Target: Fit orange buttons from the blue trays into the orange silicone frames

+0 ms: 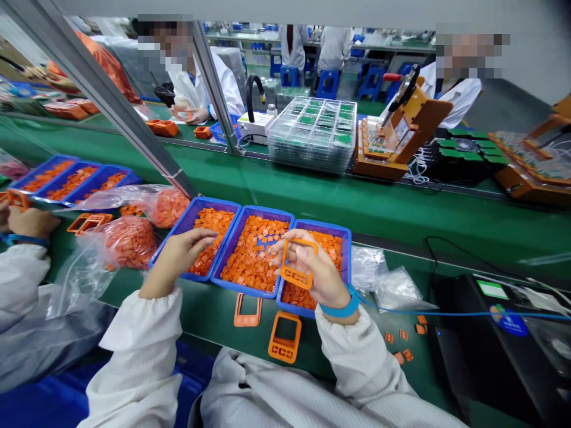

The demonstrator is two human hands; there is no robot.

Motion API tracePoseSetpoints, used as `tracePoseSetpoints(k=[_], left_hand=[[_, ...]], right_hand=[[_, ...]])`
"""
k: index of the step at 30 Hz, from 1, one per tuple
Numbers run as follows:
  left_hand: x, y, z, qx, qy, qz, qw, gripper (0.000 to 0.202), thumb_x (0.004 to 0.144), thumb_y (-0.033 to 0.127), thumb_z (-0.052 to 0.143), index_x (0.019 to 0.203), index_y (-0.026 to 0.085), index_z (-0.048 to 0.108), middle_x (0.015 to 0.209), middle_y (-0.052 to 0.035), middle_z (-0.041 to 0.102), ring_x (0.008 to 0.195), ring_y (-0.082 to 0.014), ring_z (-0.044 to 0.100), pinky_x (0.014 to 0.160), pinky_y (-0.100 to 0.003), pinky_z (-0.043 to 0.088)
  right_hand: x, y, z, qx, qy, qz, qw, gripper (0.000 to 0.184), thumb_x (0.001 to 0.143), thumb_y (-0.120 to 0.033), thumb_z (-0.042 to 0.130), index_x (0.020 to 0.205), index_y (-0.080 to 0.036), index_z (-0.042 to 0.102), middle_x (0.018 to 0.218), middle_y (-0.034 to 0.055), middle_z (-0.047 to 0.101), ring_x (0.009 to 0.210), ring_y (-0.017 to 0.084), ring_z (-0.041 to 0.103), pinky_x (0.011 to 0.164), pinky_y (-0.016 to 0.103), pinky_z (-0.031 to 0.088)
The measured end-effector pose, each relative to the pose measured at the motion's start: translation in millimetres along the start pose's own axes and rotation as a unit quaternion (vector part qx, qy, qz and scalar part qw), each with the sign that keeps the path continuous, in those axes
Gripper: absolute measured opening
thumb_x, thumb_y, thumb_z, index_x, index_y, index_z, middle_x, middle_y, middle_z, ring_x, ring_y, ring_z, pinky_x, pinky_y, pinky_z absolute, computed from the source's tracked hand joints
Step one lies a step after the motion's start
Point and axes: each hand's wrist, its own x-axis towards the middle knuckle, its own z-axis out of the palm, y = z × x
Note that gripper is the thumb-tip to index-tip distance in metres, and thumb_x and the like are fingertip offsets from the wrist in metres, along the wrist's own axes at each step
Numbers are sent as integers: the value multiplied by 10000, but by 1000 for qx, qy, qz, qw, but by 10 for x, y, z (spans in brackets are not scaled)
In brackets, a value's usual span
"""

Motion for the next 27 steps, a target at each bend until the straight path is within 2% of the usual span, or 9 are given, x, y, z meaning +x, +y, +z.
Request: tracePoseSetpoints(k=[4, 7, 9, 11, 13, 15, 17, 21, 27], left_hand=[[-101, 607, 101, -166, 35, 80, 982, 361, 876, 575, 756, 940, 234, 854, 1110, -88, 844, 1037, -281, 799, 972, -371, 635], [-48, 807, 114, -161, 78, 139, 974, 264, 893, 496, 755, 893, 255, 863, 1088, -67, 842, 1021, -256, 789, 979, -359, 621], [52, 702, 81, -105, 109, 122, 981, 277, 908, 490, 714, 919, 256, 862, 1090, -64, 838, 1028, -258, 777, 1011, -368, 598], [172, 443, 41, -21, 107, 45, 993, 314, 900, 484, 678, 1001, 244, 853, 1118, -77, 834, 1042, -283, 771, 1034, -393, 577], [276, 130, 26, 59, 63, -67, 994, 360, 859, 457, 668, 1077, 224, 834, 1092, -97, 838, 970, -310, 777, 995, -423, 578], [339, -139, 49, 77, 32, -102, 991, 357, 780, 435, 706, 1011, 194, 832, 1012, -123, 842, 910, -336, 775, 948, -434, 582], [356, -321, 103, 68, 6, -105, 992, 356, 757, 448, 702, 966, 187, 822, 972, -118, 843, 872, -321, 774, 895, -403, 590], [333, -494, 207, 49, -23, -115, 992, 417, 800, 487, 634, 1032, 186, 805, 994, -102, 846, 879, -290, 784, 820, -345, 594], [369, -581, 228, 80, -28, -134, 987, 452, 795, 494, 633, 1051, 175, 826, 1093, -144, 834, 973, -331, 777, 873, -366, 584]], right_hand=[[26, 28, 0, 11, 3, 12, 1000, 366, 866, -475, 814, 1123, -269, 657, 1076, 37, 781, 821, 159, 764, 703, 282, 659], [28, 39, -12, 11, 6, 14, 1000, 366, 865, -468, 815, 1132, -271, 659, 1074, 31, 775, 826, 153, 764, 725, 279, 659], [19, 31, -28, 7, 10, 7, 1000, 351, 881, -454, 801, 1143, -268, 660, 1084, 36, 773, 847, 158, 760, 736, 284, 659], [12, 17, -48, 1, 13, -4, 1000, 329, 900, -444, 781, 1147, -266, 657, 1103, 49, 774, 871, 169, 756, 742, 297, 660], [12, 5, -67, -5, 18, -10, 1000, 309, 914, -436, 764, 1145, -265, 652, 1114, 59, 777, 876, 174, 751, 739, 305, 658], [20, 4, -81, -6, 21, -10, 1000, 306, 916, -432, 759, 1146, -264, 647, 1123, 63, 779, 867, 174, 748, 730, 308, 657], [33, 15, -89, -9, 23, -6, 1000, 312, 914, -433, 757, 1149, -261, 647, 1118, 64, 781, 860, 173, 748, 725, 305, 653], [45, 39, -97, -15, 25, 2, 1000, 320, 911, -442, 756, 1155, -261, 657, 1117, 61, 778, 876, 177, 754, 726, 297, 648], [43, 31, -98, -10, 28, 4, 1000, 291, 924, -434, 745, 1148, -269, 658, 1123, 55, 775, 871, 176, 756, 738, 307, 648]])
